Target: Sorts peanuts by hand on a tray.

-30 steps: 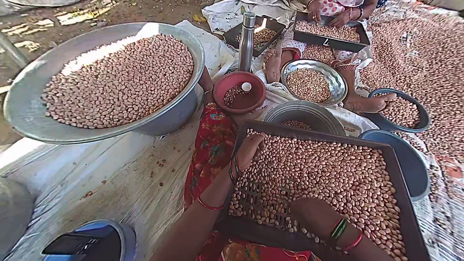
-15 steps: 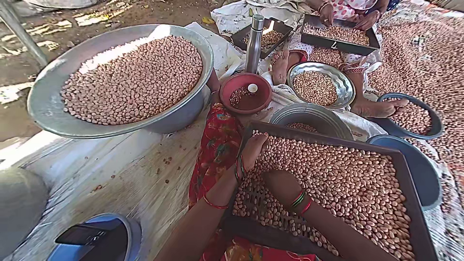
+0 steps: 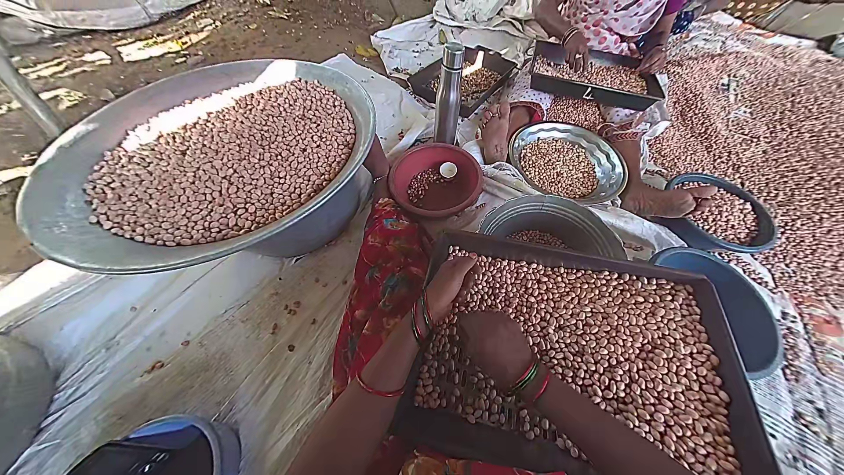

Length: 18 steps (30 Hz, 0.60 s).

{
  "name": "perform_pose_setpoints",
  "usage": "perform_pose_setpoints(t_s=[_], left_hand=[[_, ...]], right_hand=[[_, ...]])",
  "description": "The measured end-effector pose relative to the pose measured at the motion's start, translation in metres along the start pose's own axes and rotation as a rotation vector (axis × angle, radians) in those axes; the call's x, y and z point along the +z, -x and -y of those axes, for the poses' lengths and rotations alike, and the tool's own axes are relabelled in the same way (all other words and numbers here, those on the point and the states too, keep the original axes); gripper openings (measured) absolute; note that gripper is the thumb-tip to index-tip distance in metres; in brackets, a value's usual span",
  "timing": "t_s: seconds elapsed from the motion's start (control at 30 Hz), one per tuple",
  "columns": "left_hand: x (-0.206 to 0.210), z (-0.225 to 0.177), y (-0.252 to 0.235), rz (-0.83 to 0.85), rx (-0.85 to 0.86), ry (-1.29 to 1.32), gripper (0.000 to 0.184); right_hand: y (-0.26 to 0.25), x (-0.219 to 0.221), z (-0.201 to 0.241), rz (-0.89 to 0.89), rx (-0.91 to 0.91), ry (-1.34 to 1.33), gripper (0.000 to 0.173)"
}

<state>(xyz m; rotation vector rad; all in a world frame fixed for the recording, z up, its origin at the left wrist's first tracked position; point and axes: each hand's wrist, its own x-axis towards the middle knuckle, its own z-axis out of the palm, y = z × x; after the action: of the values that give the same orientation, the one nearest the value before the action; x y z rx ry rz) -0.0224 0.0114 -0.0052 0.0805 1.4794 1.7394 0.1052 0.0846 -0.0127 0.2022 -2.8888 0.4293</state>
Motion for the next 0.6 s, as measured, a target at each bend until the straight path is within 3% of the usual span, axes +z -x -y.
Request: perform_pose_setpoints(t_s=[0.03,0.13,0.2,0.27,0.43,0.5,0.6], left_hand=[[0.0,-0.001,0.001,0.037,-0.06,-0.026,0.039],[0.0,-0.003,0.002,0.113,-0.238,-0.102,0.045],[0.001,0.0,0.002,0.118,-0.216,-0.167,0.043],[0.0,0.006,-0.002,0.128,-0.089,-0.315,0.031],[0.001,0.011,-0.007,0.088,0.028,-0.454,0.025],[0.001,0.01,-0.005,0.063,0.015,-0.409,0.027],[0.003,0.007,-0.001,0.082,-0.138,-0.283,0.041]], right_hand=[[-0.007,-0.005,-0.005,-0.168,-0.02,0.012,0.019],[-0.023,-0.042,-0.026,-0.272,0.113,-0.054,0.021],[-0.024,-0.059,-0.047,-0.216,0.265,-0.141,0.022],[-0.02,-0.061,-0.063,-0.098,0.341,-0.163,0.025],[-0.02,-0.032,-0.058,0.39,0.281,0.075,0.028],[-0.021,-0.022,-0.058,0.332,0.26,0.114,0.025],[-0.029,-0.044,-0.054,0.237,0.297,-0.126,0.03]])
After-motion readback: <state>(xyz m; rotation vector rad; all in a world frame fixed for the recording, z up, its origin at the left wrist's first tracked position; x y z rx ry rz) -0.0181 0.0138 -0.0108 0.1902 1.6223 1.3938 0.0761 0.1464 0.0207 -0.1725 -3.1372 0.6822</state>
